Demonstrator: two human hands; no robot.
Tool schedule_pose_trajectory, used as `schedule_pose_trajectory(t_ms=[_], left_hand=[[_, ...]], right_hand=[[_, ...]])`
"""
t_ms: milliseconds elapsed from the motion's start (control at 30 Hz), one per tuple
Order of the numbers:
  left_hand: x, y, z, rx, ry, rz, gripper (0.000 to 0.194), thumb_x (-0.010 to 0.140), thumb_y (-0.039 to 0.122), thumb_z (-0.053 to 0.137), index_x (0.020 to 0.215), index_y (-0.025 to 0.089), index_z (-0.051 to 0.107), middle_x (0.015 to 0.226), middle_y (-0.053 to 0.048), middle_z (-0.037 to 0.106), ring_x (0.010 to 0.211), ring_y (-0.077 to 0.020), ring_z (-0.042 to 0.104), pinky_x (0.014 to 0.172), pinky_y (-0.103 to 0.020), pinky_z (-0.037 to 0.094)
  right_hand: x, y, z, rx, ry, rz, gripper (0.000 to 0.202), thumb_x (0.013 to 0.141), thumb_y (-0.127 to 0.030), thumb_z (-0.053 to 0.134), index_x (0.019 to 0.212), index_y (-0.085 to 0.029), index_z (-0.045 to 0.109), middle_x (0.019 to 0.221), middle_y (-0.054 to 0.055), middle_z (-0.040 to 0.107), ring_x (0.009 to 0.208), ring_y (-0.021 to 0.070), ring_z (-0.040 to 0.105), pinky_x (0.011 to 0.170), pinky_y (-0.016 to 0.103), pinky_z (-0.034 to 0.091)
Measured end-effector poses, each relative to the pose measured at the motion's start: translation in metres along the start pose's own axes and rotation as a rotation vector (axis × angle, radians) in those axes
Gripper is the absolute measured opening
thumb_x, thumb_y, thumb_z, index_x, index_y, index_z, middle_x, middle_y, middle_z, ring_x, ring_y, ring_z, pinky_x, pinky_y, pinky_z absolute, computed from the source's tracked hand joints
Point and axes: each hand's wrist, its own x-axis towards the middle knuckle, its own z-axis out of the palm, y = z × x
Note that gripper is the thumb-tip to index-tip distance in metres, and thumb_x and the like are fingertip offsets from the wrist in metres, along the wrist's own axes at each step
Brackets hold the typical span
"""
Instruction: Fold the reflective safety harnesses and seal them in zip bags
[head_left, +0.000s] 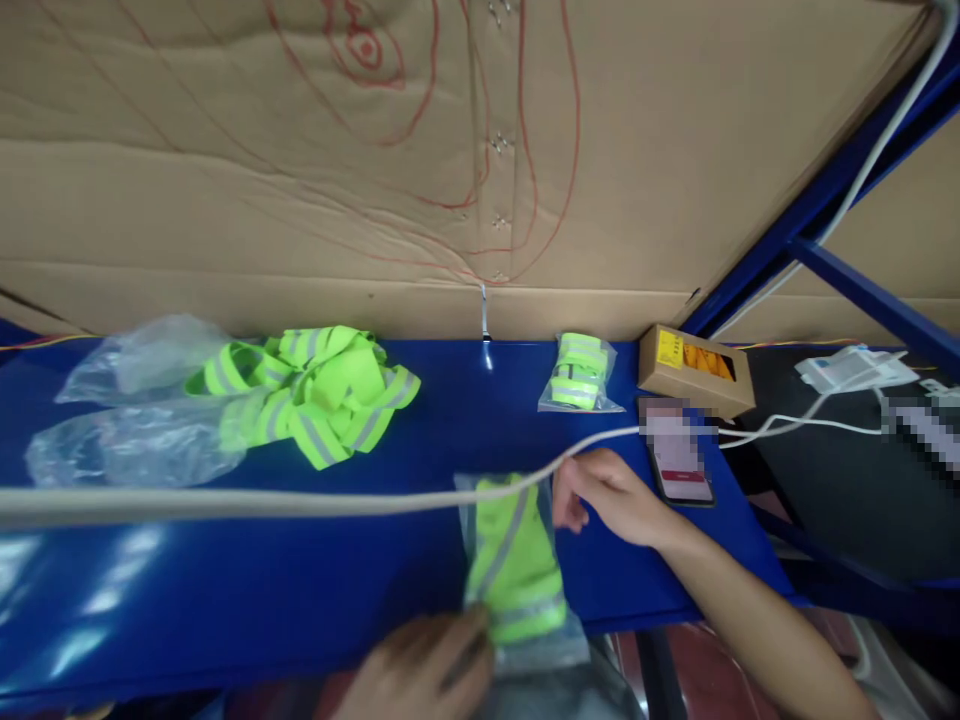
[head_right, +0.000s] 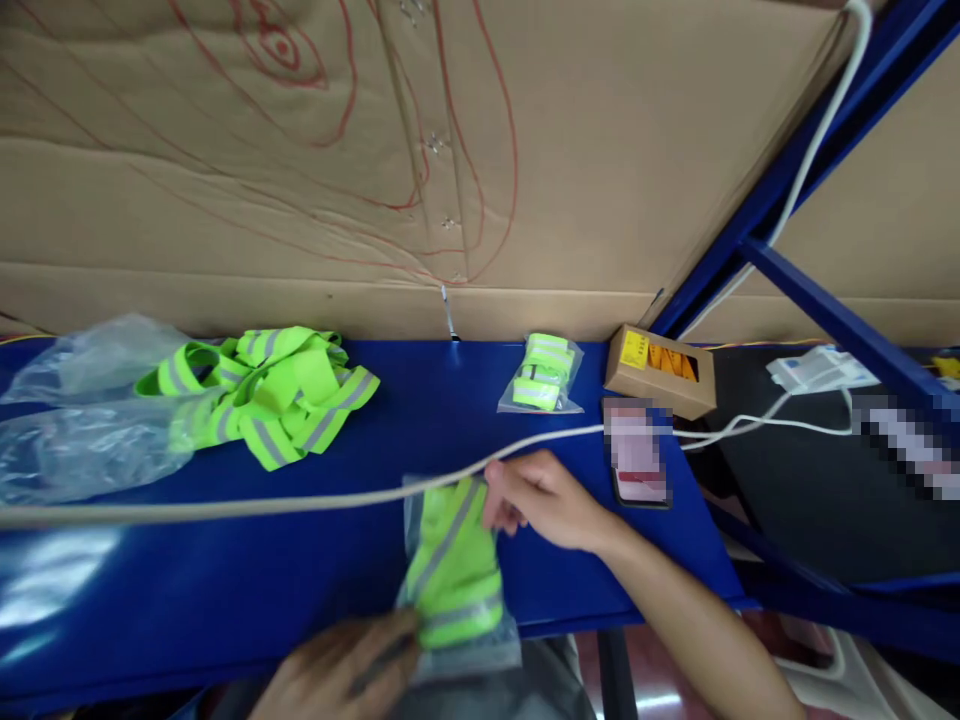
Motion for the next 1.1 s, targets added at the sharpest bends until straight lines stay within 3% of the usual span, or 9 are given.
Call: schedule_pose_trajectory(t_ms=[133, 267, 367, 467, 600, 733, 867, 1033, 1100], left_hand=[[0.024, -0.043, 0.01, 0.216, 0.033, -0.256, 0.026, 0.093, 0.008, 0.043, 0.097, 0.021, 0.064, 0.109, -0.007, 0.071, 0.077, -0.0176, 0.072, 0.061, -0.027, 0.056], [0.064, -0.088, 0.02, 0.153, -0.026, -0.435, 0.016, 0.099, 0.016, 0.043, 0.1, 0.018, 0.059, 0.112, -0.01, 0.063, 0.079, -0.0168, 0.068, 0.058, -0.023, 0.053], [0.107, -0.114, 0.033, 0.074, -0.047, -0.373, 0.022, 0.094, 0.007, 0.042, 0.105, 0.016, 0.059, 0.122, -0.013, 0.056, 0.098, -0.0209, 0.066, 0.08, -0.031, 0.06], [0.149, -0.132, 0.048, -0.006, -0.057, -0.3, 0.029, 0.09, 0.001, 0.041, 0.107, 0.017, 0.06, 0.125, -0.013, 0.054, 0.105, -0.021, 0.063, 0.093, -0.036, 0.058], [0.182, -0.136, 0.064, -0.052, -0.071, -0.259, 0.031, 0.091, 0.002, 0.041, 0.11, 0.018, 0.059, 0.125, -0.011, 0.055, 0.1, -0.0186, 0.064, 0.087, -0.032, 0.06], [0.178, -0.124, 0.058, -0.026, -0.09, -0.247, 0.031, 0.095, 0.009, 0.045, 0.123, 0.018, 0.056, 0.139, -0.014, 0.05, 0.111, -0.0219, 0.064, 0.094, -0.036, 0.059], [0.146, -0.117, 0.027, 0.091, -0.076, -0.29, 0.041, 0.097, 0.015, 0.05, 0.137, 0.021, 0.053, 0.149, -0.015, 0.046, 0.132, -0.0308, 0.053, 0.107, -0.048, 0.051], [0.098, -0.134, -0.011, 0.474, 0.121, -0.644, 0.053, 0.097, 0.027, 0.056, 0.148, 0.019, 0.047, 0.161, -0.024, 0.03, 0.15, -0.0447, 0.028, 0.117, -0.072, 0.023], [0.082, -0.149, -0.017, 0.497, 0.115, -0.791, 0.067, 0.094, 0.038, 0.062, 0.154, 0.018, 0.039, 0.161, -0.027, 0.028, 0.148, -0.049, 0.031, 0.112, -0.076, 0.027]], right_hand=[[0.019, 0.013, -0.008, 0.035, 0.357, 0.09, 0.068, 0.086, -0.077, 0.056, 0.061, -0.015, 0.068, 0.053, 0.002, 0.059, 0.047, 0.0087, 0.052, 0.045, 0.02, 0.038], [0.026, 0.018, -0.009, 0.014, 0.441, 0.11, 0.071, 0.088, -0.079, 0.048, 0.06, -0.016, 0.064, 0.051, 0.001, 0.056, 0.044, 0.0102, 0.049, 0.04, 0.022, 0.034], [0.026, 0.018, -0.011, -0.205, 0.504, 0.019, 0.073, 0.094, -0.077, 0.037, 0.061, -0.018, 0.065, 0.052, 0.003, 0.057, 0.046, 0.0138, 0.053, 0.043, 0.026, 0.041], [0.025, 0.02, -0.022, -0.371, 0.612, -0.099, 0.06, 0.096, -0.069, 0.043, 0.078, -0.018, 0.07, 0.079, 0.009, 0.069, 0.078, 0.0221, 0.067, 0.076, 0.036, 0.055], [0.026, 0.035, -0.044, -0.953, 0.776, -0.213, 0.041, 0.101, -0.052, 0.049, 0.116, -0.02, 0.069, 0.123, 0.015, 0.064, 0.12, 0.0311, 0.059, 0.105, 0.049, 0.045], [0.029, 0.053, -0.056, -1.259, 0.727, -0.181, 0.04, 0.101, -0.046, 0.053, 0.127, -0.017, 0.063, 0.132, 0.018, 0.061, 0.124, 0.0331, 0.057, 0.102, 0.048, 0.048], [0.028, 0.051, -0.051, -1.345, 0.749, -0.251, 0.038, 0.102, -0.044, 0.053, 0.127, -0.017, 0.062, 0.132, 0.018, 0.061, 0.125, 0.0348, 0.056, 0.103, 0.051, 0.043], [0.023, 0.039, -0.025, -1.296, 0.591, -0.367, 0.031, 0.102, -0.037, 0.053, 0.126, -0.019, 0.063, 0.132, 0.016, 0.061, 0.126, 0.0332, 0.056, 0.103, 0.05, 0.041], [0.023, 0.04, -0.016, -1.253, 0.511, -0.404, 0.028, 0.102, -0.034, 0.053, 0.124, -0.02, 0.064, 0.131, 0.015, 0.062, 0.125, 0.0318, 0.057, 0.103, 0.049, 0.042]])
